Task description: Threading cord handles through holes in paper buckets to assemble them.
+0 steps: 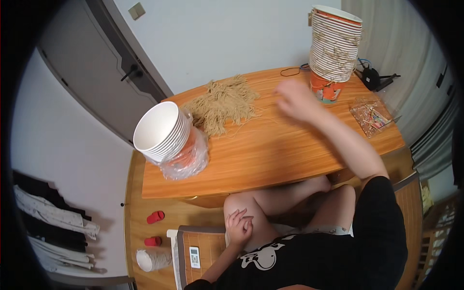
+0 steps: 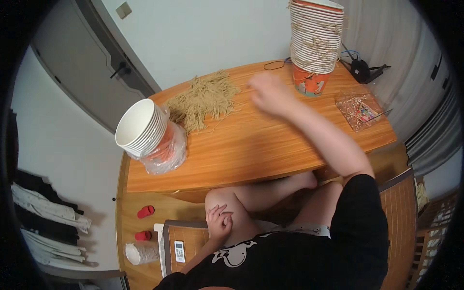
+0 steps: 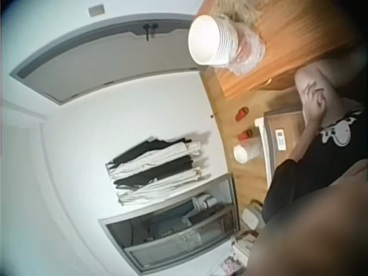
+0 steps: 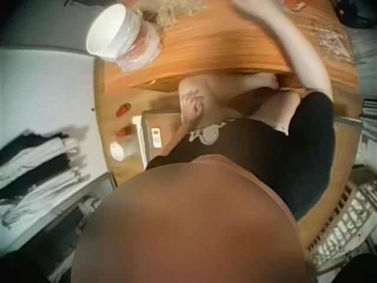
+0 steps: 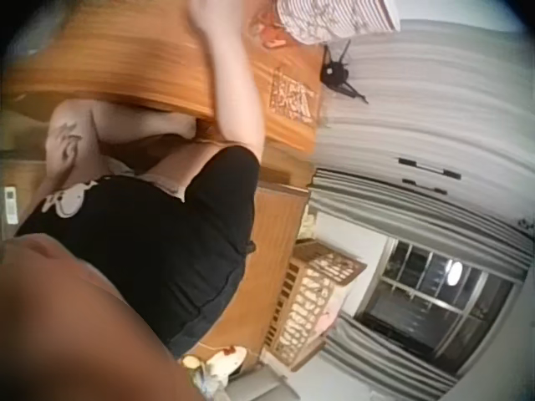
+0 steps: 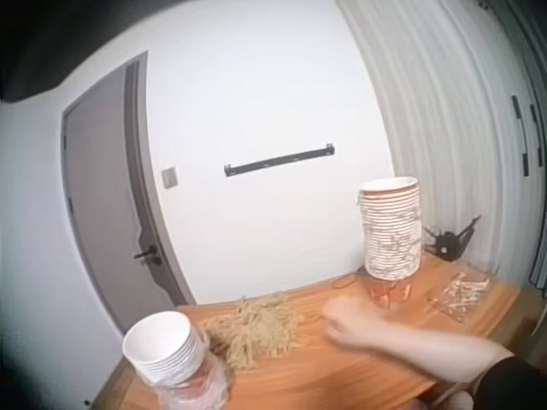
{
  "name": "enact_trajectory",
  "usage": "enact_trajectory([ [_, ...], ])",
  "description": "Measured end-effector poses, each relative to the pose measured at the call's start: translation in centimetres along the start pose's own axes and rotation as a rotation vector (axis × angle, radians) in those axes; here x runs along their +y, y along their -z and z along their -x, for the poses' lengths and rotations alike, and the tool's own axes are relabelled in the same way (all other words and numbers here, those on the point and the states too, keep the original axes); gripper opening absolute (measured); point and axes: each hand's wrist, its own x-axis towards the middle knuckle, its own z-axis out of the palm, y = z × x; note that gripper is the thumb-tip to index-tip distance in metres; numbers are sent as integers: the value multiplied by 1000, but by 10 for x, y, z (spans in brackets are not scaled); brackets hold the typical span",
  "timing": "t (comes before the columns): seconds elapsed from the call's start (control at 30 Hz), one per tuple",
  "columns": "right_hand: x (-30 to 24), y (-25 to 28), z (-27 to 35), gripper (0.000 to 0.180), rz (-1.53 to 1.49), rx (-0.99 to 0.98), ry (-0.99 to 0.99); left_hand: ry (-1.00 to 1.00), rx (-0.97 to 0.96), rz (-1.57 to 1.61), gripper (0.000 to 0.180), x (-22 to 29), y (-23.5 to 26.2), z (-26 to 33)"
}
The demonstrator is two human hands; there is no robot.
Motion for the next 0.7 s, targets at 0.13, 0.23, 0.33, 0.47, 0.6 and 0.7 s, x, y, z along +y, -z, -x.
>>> enact_trajectory([
  [0.13, -17, -94, 30, 24, 1, -246, -294, 12, 27, 0, 16, 8, 1, -3],
  [0.23, -14, -131, 44, 25, 51, -212, -445, 35, 43, -3, 15, 17, 2, -1],
  [0.33, -1, -140, 57, 23, 13, -206, -524, 68, 163, 218, 20, 17, 6, -5],
  [0.47, -2, -139, 57, 19, -114, -258, -485, 7, 456, -180, 28, -13, 64, -32],
  [0.6, 13, -146, 55, 16, -226, -169, -399, -27, 833, -222, 39, -17, 165, -122],
  [0.7, 41, -149, 59, 17, -583, -187, -456, -166, 923, -150, 38, -13, 216, -189],
])
